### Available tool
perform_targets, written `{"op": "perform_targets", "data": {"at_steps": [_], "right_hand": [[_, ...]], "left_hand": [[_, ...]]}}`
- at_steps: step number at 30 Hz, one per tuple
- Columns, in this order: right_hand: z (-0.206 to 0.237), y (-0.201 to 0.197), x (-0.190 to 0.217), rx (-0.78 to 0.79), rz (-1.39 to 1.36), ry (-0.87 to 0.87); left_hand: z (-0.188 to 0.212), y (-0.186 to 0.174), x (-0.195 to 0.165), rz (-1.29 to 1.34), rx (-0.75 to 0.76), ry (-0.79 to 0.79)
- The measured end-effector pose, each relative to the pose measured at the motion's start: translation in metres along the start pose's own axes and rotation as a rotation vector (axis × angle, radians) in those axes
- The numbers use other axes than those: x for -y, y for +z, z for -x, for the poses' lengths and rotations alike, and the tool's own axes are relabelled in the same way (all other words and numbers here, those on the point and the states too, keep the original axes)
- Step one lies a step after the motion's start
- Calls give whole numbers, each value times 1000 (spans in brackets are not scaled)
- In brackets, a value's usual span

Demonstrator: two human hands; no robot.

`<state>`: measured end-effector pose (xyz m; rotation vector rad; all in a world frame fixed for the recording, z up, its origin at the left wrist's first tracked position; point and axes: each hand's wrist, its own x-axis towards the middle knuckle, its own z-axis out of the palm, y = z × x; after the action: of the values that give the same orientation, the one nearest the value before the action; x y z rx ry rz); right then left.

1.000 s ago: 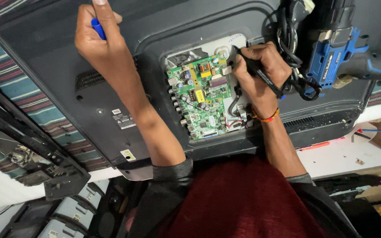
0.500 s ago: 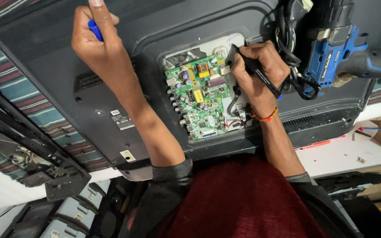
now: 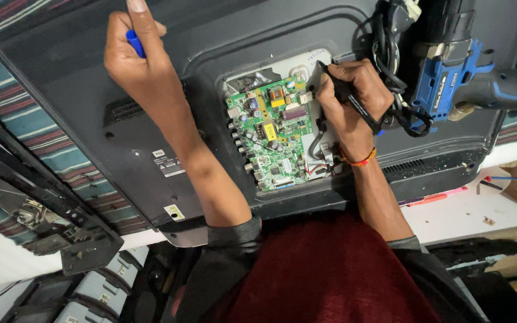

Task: The person works on a television placed face-down on a workbench. They unscrew and remove the back cover panel, set it aside, then use a screwdriver to unscrew and work on the internal circuit board before repositioning the panel.

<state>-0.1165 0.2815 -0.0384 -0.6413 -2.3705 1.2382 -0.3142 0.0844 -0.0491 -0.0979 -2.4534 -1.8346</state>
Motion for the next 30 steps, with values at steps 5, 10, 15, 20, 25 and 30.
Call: {"op": "perform_targets", "data": {"at_steps": [5, 10, 15, 20, 25, 30], "right_hand": [[2, 0, -1, -21, 13, -32], [1, 1, 0, -44, -15, -14], [1, 0, 1, -43, -48, 49], [2, 1, -7, -72, -57, -107], [3, 1, -13, -84, -85, -110], [3, 1, -11, -103, -33, -164]], "left_hand": [[2, 0, 3, 60, -4, 6], [-3, 3, 8, -23, -38, -7], [-8, 7, 14, -99, -67, 31], [-10, 9, 19, -135, -83, 65], [-12, 11, 24, -146, -95, 98], [-15, 12, 29, -165, -106, 72]]}}
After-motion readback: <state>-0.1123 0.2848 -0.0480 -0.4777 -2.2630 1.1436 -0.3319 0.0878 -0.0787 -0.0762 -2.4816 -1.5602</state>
